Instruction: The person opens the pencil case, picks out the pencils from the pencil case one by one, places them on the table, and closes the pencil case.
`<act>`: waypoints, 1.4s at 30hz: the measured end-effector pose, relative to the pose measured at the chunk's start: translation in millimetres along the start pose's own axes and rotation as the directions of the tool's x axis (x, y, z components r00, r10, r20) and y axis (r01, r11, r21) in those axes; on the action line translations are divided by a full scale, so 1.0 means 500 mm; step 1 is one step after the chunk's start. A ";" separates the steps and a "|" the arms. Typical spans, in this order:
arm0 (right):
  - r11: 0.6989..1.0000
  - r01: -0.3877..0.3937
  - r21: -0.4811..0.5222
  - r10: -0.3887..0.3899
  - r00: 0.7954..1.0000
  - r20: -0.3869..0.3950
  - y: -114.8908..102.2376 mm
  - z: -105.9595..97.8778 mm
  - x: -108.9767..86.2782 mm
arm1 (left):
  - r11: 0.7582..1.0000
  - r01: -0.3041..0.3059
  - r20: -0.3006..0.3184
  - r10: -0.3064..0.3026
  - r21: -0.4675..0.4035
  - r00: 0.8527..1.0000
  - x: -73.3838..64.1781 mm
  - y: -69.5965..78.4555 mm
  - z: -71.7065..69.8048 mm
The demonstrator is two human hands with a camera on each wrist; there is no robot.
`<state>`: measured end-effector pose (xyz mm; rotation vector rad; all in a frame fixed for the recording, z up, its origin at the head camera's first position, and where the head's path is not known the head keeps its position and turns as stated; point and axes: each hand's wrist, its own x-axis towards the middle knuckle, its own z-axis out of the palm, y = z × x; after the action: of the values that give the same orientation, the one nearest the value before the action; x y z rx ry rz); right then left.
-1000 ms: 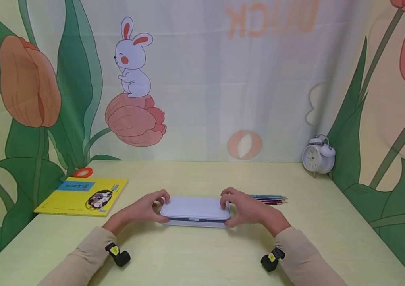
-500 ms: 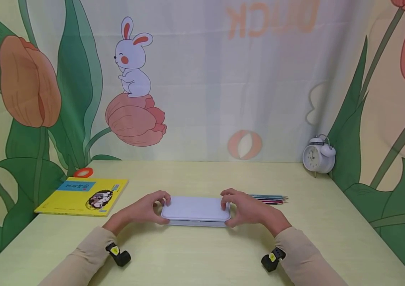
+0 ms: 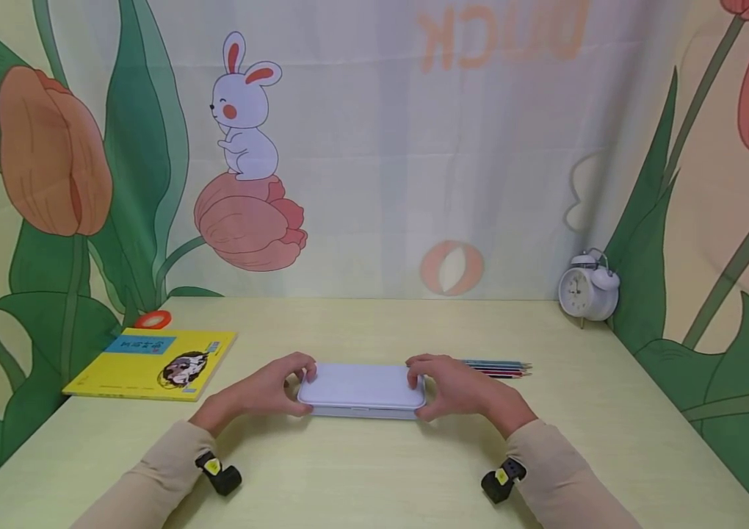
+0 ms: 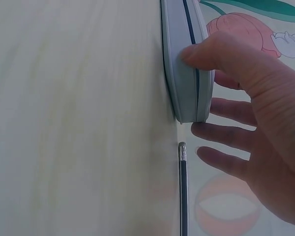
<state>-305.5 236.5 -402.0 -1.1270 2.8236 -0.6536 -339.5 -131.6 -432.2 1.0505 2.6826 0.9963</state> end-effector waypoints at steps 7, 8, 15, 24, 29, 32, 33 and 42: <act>1.000 -0.001 -0.020 0.001 1.000 0.005 -0.005 0.001 0.001 | 0.999 0.030 0.001 -0.030 0.027 1.000 -0.001 0.006 0.000; 1.000 -0.004 -0.020 0.004 1.000 0.006 -0.006 0.002 0.001 | 0.999 0.026 0.000 -0.026 0.034 1.000 -0.002 0.007 0.000; 0.999 -0.008 -0.051 0.009 1.000 0.013 -0.012 0.001 0.006 | 0.998 -0.002 -0.009 0.003 0.067 1.000 -0.005 0.009 -0.005; 0.997 -0.004 -0.074 0.005 1.000 0.014 -0.008 0.004 0.010 | 0.997 -0.003 -0.006 0.004 0.080 1.000 -0.005 0.007 -0.005; 0.998 -0.002 -0.061 0.002 1.000 0.009 -0.005 0.005 0.008 | 0.998 -0.014 0.001 0.014 0.062 1.000 -0.005 0.008 -0.003; 0.999 -0.004 -0.050 0.004 1.000 0.004 0.000 0.006 0.007 | 0.999 -0.011 0.006 0.011 0.048 1.000 -0.003 0.008 -0.002; 0.999 -0.005 -0.048 0.005 1.000 0.004 0.002 0.006 0.007 | 0.999 -0.009 0.010 0.008 0.042 1.000 -0.003 0.009 -0.003; 0.998 -0.018 -0.053 0.018 1.000 0.008 0.001 0.003 0.008 | 0.999 0.017 0.037 -0.019 0.045 0.999 0.000 0.016 -0.006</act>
<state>-308.6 233.5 -403.0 -1.1080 2.8571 -0.5748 -335.8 -128.7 -424.9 1.0406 2.6911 0.9085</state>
